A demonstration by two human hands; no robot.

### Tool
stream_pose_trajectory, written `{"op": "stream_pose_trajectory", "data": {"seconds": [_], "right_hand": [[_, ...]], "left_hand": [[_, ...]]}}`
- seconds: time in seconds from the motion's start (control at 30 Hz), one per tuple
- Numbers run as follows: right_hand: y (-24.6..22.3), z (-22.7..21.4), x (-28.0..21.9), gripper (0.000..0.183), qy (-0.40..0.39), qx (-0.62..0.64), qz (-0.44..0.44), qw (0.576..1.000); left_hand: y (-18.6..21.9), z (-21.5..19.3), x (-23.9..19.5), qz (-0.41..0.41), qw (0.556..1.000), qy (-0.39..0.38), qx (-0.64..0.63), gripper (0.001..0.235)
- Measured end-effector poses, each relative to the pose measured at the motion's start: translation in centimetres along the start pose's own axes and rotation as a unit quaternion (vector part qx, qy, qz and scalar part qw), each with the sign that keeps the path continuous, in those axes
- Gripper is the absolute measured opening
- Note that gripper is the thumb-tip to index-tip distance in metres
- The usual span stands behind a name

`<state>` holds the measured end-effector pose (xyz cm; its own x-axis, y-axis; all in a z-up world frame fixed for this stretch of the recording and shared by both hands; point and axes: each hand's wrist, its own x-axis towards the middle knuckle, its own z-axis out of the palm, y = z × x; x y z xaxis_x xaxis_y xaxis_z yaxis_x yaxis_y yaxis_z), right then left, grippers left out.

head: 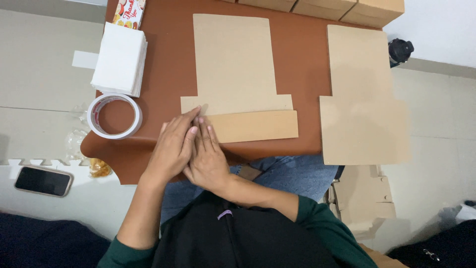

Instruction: The person folds a flat cardboard sheet into a box shape by hand. They fold the side flaps, tuck the tabs into slots, and press the edges to secure the structure.

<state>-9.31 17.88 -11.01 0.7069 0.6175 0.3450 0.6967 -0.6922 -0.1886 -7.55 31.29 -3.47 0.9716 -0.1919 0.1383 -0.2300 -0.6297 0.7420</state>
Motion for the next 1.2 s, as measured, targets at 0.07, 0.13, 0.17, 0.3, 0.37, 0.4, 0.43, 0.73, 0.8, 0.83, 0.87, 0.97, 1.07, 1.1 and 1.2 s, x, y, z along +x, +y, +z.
{"op": "stream_pose_trajectory", "data": {"seconds": [0.07, 0.13, 0.17, 0.3, 0.37, 0.4, 0.43, 0.73, 0.8, 0.83, 0.87, 0.97, 1.07, 1.1, 1.2], "right_hand": [[1.9, -2.2, -0.9, 0.083, -0.004, 0.018, 0.000, 1.000], [4.5, -5.2, -1.9, 0.085, -0.010, 0.036, -0.003, 0.999], [6.1, -7.1, -2.5, 0.092, -0.071, -0.006, 0.039, 0.997], [13.1, -11.9, -4.2, 0.110, -0.181, -0.035, 0.133, 0.974], [14.3, -12.6, -4.9, 0.108, -0.183, -0.038, 0.138, 0.973], [14.8, -12.8, -5.3, 0.107, -0.182, -0.037, 0.147, 0.971], [15.0, -12.4, -6.4, 0.107, -0.183, -0.037, 0.147, 0.971], [16.6, -14.0, -10.2, 0.044, -0.043, 0.188, 0.140, 0.971], [17.3, -14.1, -9.8, 0.014, 0.080, 0.381, 0.111, 0.914], [17.8, -12.9, -10.0, 0.014, 0.082, 0.382, 0.113, 0.914], [18.4, -11.9, -10.3, 0.012, 0.139, 0.375, 0.172, 0.900], [18.7, -10.0, -8.3, 0.023, 0.220, 0.377, 0.262, 0.861], [19.7, -7.6, -7.0, 0.050, 0.231, 0.374, 0.307, 0.844], [20.2, -6.6, -6.9, 0.065, 0.223, 0.357, 0.320, 0.849], [18.5, -8.9, -3.8, 0.063, 0.161, 0.181, 0.339, 0.909]], "left_hand": [[0.1, 0.0, 0.0, 0.010, 0.999, -0.022, 0.038, 0.053], [0.4, -0.1, -0.1, 0.017, 0.996, -0.042, 0.075, 0.065], [0.6, -0.2, -0.1, 0.021, 0.990, -0.065, 0.120, 0.079], [-1.5, 1.4, 0.0, 0.082, 0.954, -0.073, 0.280, 0.091], [-1.4, 1.0, 0.1, 0.089, 0.955, -0.069, 0.275, 0.084], [-1.5, 0.7, 0.1, 0.097, 0.955, -0.068, 0.273, 0.078], [-1.1, 0.5, 0.0, 0.096, 0.955, -0.069, 0.274, 0.078], [-0.4, -0.3, -2.0, 0.070, 0.997, 0.004, -0.013, 0.030], [-1.1, 0.6, -1.5, 0.083, 0.983, 0.095, -0.133, 0.007], [-1.6, 1.3, -1.3, 0.084, 0.983, 0.093, -0.132, 0.007], [-2.1, 2.1, -1.1, 0.032, 0.978, 0.138, -0.152, 0.008], [-2.8, 3.8, 0.3, -0.050, 0.967, 0.207, -0.142, 0.020], [-2.2, 4.4, 2.5, -0.107, 0.964, 0.239, -0.038, 0.035], [-1.9, 4.6, 3.3, -0.130, 0.960, 0.244, 0.034, 0.041], [-1.2, 4.7, 4.2, -0.125, 0.928, 0.265, 0.232, 0.044]]}}
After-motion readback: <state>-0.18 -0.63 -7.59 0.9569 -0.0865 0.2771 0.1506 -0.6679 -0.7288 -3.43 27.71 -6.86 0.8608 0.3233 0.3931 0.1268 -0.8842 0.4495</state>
